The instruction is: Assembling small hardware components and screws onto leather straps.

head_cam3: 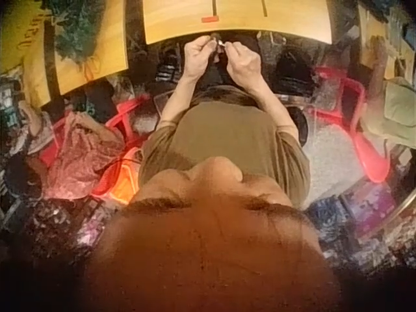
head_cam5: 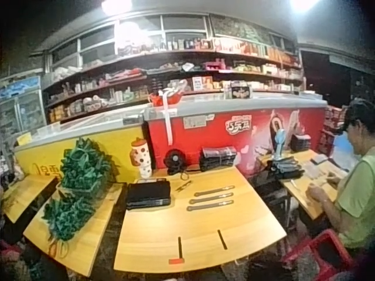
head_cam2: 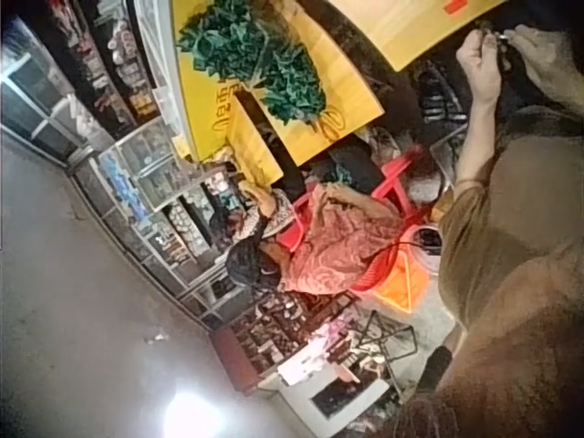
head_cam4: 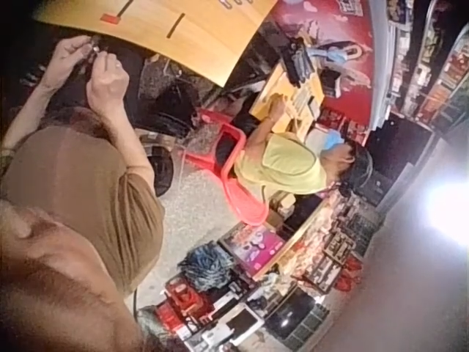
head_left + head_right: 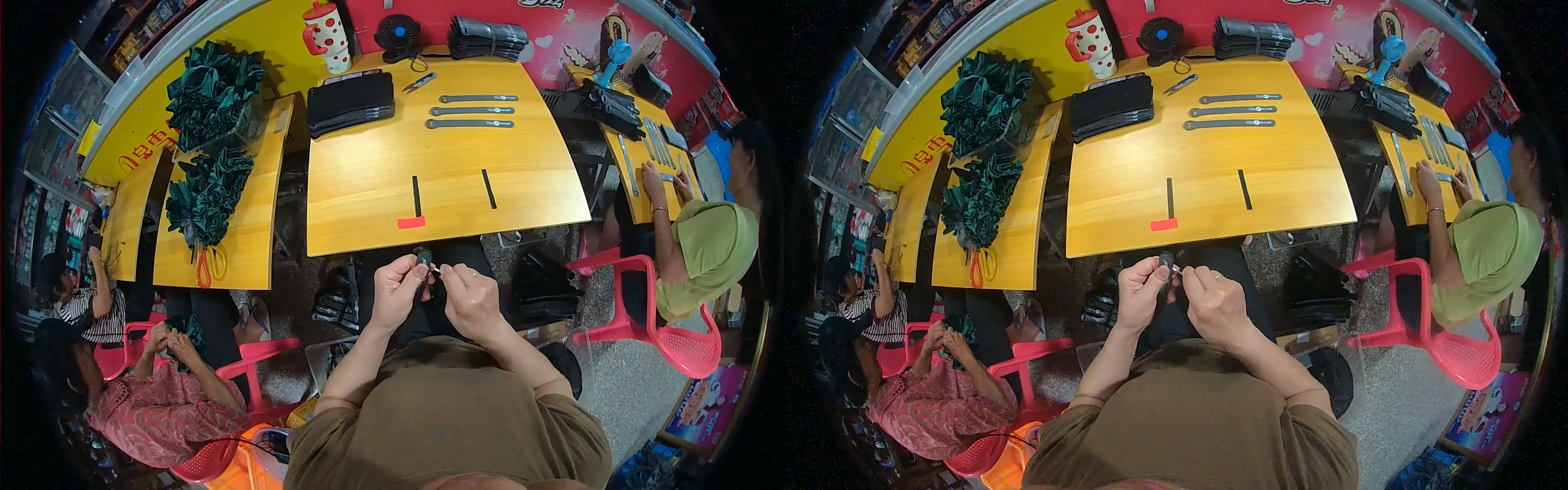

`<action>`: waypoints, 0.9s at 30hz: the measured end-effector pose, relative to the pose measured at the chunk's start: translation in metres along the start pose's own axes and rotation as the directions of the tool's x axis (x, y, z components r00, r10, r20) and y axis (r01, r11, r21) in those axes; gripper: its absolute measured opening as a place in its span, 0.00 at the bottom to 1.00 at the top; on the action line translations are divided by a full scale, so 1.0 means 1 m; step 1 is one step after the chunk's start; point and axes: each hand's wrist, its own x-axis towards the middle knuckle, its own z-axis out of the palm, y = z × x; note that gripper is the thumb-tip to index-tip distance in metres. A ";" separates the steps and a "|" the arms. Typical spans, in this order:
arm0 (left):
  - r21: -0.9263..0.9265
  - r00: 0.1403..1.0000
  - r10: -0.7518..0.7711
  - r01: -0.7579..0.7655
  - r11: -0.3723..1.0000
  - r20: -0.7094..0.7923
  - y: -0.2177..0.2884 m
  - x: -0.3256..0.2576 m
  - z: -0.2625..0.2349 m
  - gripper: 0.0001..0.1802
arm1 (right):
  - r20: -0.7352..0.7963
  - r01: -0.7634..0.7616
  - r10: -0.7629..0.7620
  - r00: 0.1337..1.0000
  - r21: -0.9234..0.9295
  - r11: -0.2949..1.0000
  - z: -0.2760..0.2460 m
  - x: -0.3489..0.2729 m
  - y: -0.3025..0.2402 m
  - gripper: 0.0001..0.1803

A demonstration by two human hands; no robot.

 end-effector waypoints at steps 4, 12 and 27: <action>0.030 1.000 0.028 -0.028 0.999 0.006 -0.003 0.000 0.003 0.10 | -0.001 0.037 -0.037 0.999 -0.034 0.999 -0.002 0.003 0.002 0.10; 0.115 0.993 -0.060 0.048 0.992 0.104 -0.003 0.007 -0.006 0.10 | 0.055 0.133 -0.132 0.990 -0.009 0.991 0.005 0.001 0.021 0.10; 0.262 0.936 -0.115 0.026 0.965 0.333 0.017 0.008 -0.023 0.05 | 0.559 -0.620 0.277 0.782 0.746 0.244 0.005 -0.016 0.033 0.07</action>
